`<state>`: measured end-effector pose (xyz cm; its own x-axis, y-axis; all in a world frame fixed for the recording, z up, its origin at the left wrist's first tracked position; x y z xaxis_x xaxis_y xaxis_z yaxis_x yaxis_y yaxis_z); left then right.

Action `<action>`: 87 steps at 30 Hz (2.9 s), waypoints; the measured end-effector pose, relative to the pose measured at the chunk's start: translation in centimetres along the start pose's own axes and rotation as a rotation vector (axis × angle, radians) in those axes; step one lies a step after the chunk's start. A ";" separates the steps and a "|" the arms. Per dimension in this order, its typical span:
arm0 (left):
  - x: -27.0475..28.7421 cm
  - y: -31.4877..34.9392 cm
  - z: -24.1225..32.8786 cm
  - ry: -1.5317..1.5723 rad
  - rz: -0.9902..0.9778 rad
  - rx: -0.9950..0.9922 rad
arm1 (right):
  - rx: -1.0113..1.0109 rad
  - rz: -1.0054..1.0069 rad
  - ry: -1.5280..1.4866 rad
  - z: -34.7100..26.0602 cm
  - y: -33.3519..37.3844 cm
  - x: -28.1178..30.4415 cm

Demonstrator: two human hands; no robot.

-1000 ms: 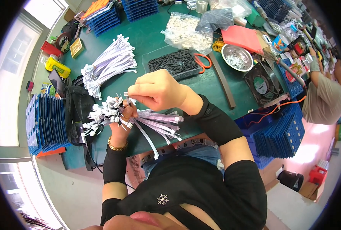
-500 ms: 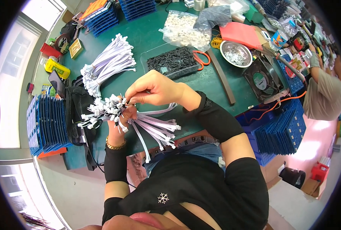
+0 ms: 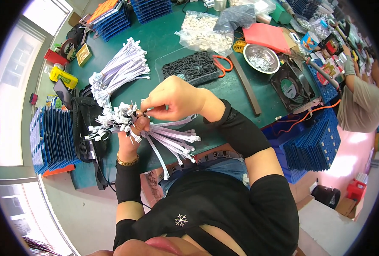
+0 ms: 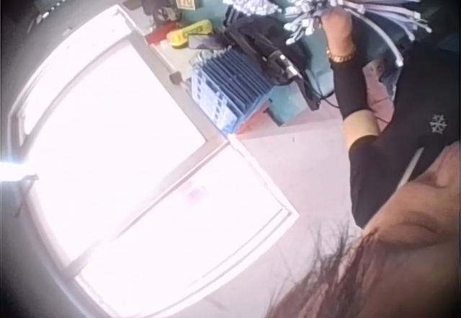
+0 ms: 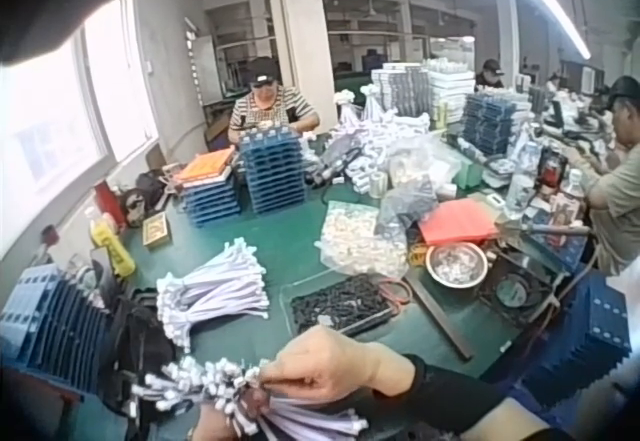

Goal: The person assembles black connectors onto bundles of white electrical wires by hand at a workbench.

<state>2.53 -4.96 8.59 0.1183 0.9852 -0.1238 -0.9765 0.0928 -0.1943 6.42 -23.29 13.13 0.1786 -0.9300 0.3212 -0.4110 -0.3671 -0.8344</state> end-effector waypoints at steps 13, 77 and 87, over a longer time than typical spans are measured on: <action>0.5 0.0 -0.5 0.035 -0.016 -0.001 | -0.294 -0.119 -0.349 0.5 0.6 -0.9; 2.2 -1.7 -4.4 -0.604 -0.118 -0.279 | -0.305 0.170 -0.120 1.5 1.2 -1.9; 0.6 -1.0 -0.6 0.106 0.188 -0.074 | -0.657 -0.237 -0.116 1.5 0.6 2.6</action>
<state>3.71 -4.55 8.16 -0.0429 0.9633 -0.2650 -0.9678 -0.1060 -0.2284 7.99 -25.86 12.80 0.4089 -0.8293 0.3809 -0.7970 -0.5279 -0.2936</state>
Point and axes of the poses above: each hand's wrist, its own y-axis away from the middle knuckle, its own x-axis out of the back of the hand, z = x × y, the point moved 2 cm from there along -y, towards the middle knuckle, and after that the axes turned 13 degrees about z, right-handed, at the moved point
